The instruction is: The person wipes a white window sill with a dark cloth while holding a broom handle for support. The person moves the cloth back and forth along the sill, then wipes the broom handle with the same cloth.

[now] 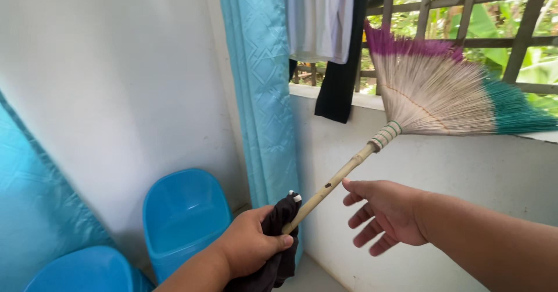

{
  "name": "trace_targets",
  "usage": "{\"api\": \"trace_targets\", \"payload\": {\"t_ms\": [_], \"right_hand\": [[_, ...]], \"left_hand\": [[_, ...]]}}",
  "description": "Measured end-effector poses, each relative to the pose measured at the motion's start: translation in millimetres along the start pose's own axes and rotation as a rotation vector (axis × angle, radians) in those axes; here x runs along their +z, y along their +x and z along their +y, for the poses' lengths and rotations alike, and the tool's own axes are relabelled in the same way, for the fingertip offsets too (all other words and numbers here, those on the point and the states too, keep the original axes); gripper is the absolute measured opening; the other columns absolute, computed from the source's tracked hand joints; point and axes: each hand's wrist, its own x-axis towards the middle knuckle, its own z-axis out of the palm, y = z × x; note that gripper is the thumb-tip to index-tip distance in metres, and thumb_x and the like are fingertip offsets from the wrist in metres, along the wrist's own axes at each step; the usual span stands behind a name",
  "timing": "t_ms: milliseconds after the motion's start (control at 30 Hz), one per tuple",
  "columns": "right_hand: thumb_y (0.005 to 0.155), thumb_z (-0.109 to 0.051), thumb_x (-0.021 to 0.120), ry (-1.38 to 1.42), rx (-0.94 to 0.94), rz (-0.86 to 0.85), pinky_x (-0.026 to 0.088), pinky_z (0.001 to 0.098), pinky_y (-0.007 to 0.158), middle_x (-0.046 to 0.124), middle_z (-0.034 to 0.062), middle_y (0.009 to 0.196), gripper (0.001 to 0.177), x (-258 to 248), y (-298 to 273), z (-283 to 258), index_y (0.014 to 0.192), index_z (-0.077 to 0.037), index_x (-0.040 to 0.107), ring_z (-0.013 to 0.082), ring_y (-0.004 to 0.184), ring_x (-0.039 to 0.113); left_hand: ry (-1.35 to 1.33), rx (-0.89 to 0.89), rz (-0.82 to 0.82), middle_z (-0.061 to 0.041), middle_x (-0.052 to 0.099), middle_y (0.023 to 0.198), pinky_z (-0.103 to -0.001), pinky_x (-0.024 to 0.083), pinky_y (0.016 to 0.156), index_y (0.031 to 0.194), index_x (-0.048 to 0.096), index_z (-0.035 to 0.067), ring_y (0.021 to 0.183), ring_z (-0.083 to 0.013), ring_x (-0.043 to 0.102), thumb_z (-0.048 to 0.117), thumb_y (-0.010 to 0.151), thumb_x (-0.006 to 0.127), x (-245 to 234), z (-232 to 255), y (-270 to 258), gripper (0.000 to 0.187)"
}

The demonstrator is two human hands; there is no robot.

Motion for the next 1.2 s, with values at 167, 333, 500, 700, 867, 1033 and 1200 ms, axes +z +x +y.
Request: {"api": "trace_targets", "payload": {"t_ms": [167, 333, 500, 700, 867, 1033, 1200], "right_hand": [[0.099, -0.051, 0.046, 0.256, -0.117, -0.012, 0.055, 0.0502, 0.079, 0.06, 0.0137, 0.109, 0.04, 9, -14, -9, 0.116, -0.015, 0.053, 0.0322, 0.09, 0.067], [0.106, -0.045, 0.04, 0.39, -0.223, -0.007, 0.057, 0.0507, 0.083, 0.065, 0.0131, 0.107, 0.039, 7, -18, -28, 0.104, -0.008, 0.054, 0.0312, 0.095, 0.068], [0.11, -0.037, 0.038, 0.558, -0.29, 0.055, 0.058, 0.0465, 0.086, 0.069, 0.0151, 0.106, 0.03, 32, -9, -47, 0.097, -0.011, 0.049, 0.0335, 0.098, 0.066], [0.11, -0.04, 0.037, 0.693, -0.327, 0.144, 0.059, 0.0416, 0.083, 0.067, 0.0156, 0.104, 0.032, 73, -2, -69, 0.101, -0.011, 0.047, 0.029, 0.093, 0.065], [0.108, -0.038, 0.043, 0.727, -0.211, 0.124, 0.059, 0.0422, 0.077, 0.061, 0.0125, 0.099, 0.03, 127, 4, -59, 0.107, -0.009, 0.051, 0.0291, 0.087, 0.063], [0.108, -0.034, 0.046, 0.736, -0.034, 0.111, 0.06, 0.0394, 0.076, 0.06, 0.0132, 0.101, 0.028, 185, -3, -37, 0.108, -0.006, 0.051, 0.0292, 0.087, 0.065], [0.108, -0.034, 0.05, 0.699, -0.059, 0.147, 0.062, 0.0382, 0.076, 0.056, 0.0111, 0.098, 0.031, 223, -10, -42, 0.106, -0.003, 0.053, 0.0266, 0.085, 0.063]], "left_hand": [[0.066, -0.035, 0.022, -0.008, 0.08, 0.101, -0.031, 0.059, 0.086, 0.12, 0.071, 0.006, 0.091, -0.016, 0.074, 0.017, 0.08, 0.078, -3, 17, -17, 0.042], [0.11, 0.064, 0.007, -0.007, 0.08, 0.103, -0.031, 0.057, 0.089, 0.12, 0.071, 0.008, 0.094, -0.0158, 0.074, 0.018, 0.078, 0.079, -14, 20, -18, 0.044], [0.111, 0.13, -0.042, -0.008, 0.08, 0.105, -0.033, 0.056, 0.091, 0.12, 0.073, 0.007, 0.096, -0.0168, 0.073, 0.025, 0.077, 0.079, -51, 26, -9, 0.047], [0.346, 0.28, -0.012, -0.005, 0.075, 0.112, -0.036, 0.057, 0.091, 0.131, 0.06, 0.019, 0.105, -0.0222, 0.073, 0.028, 0.067, 0.084, -89, 63, 5, 0.069], [0.594, 0.291, -0.039, -0.011, 0.074, 0.11, -0.038, 0.057, 0.088, 0.122, 0.067, 0.02, 0.103, -0.0298, 0.071, 0.023, 0.064, 0.08, -105, 61, -17, 0.06], [0.584, 0.271, -0.043, -0.012, 0.077, 0.105, -0.038, 0.058, 0.085, 0.118, 0.071, 0.021, 0.099, -0.0309, 0.073, 0.02, 0.069, 0.073, -124, 16, -56, 0.049], [0.519, 0.338, 0.034, -0.01, 0.075, 0.104, -0.039, 0.057, 0.084, 0.116, 0.071, 0.021, 0.099, -0.031, 0.071, 0.021, 0.072, 0.076, -144, -19, -75, 0.045]]}}
